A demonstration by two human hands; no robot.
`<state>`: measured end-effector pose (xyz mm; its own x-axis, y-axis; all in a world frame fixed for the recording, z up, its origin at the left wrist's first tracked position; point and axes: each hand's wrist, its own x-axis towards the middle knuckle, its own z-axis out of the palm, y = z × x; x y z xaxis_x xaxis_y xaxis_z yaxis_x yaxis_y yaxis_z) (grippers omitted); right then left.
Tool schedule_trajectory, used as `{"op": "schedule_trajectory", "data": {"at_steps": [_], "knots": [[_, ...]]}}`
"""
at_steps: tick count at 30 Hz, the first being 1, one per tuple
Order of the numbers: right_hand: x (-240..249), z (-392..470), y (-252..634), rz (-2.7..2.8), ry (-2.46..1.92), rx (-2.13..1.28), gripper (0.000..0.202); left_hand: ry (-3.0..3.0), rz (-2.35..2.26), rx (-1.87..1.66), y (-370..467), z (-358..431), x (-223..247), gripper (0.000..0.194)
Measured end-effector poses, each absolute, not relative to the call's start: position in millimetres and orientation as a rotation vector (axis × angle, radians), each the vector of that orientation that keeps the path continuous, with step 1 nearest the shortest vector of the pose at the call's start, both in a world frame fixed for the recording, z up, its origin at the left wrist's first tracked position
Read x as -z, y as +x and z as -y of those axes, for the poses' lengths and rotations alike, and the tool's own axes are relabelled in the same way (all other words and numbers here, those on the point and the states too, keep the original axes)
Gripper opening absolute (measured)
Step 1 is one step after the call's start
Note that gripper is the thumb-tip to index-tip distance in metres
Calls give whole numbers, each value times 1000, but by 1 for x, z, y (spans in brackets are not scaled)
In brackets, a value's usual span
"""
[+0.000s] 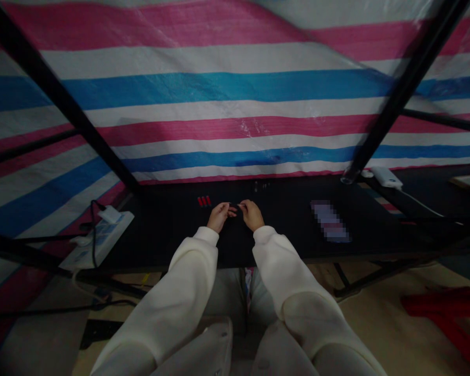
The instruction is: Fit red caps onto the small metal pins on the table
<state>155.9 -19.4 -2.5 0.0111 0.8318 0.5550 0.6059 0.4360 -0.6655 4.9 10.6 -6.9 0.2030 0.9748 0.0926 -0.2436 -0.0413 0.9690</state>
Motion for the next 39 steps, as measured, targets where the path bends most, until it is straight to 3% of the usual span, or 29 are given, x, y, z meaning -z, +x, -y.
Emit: {"op": "schedule_trajectory", "data": {"at_steps": [11,21,39], "knots": [[4,18,157,1577,-1232,-282,23,1046,-883,-1281,6,-7,0,31],[-1,23,158,1491,-1173,-248,25,1202,-849,-1196,3,-11,10,36],[4,21,156,1803,-1148,-298,19,1297,-819,-1175,3,-9,7,37]]}}
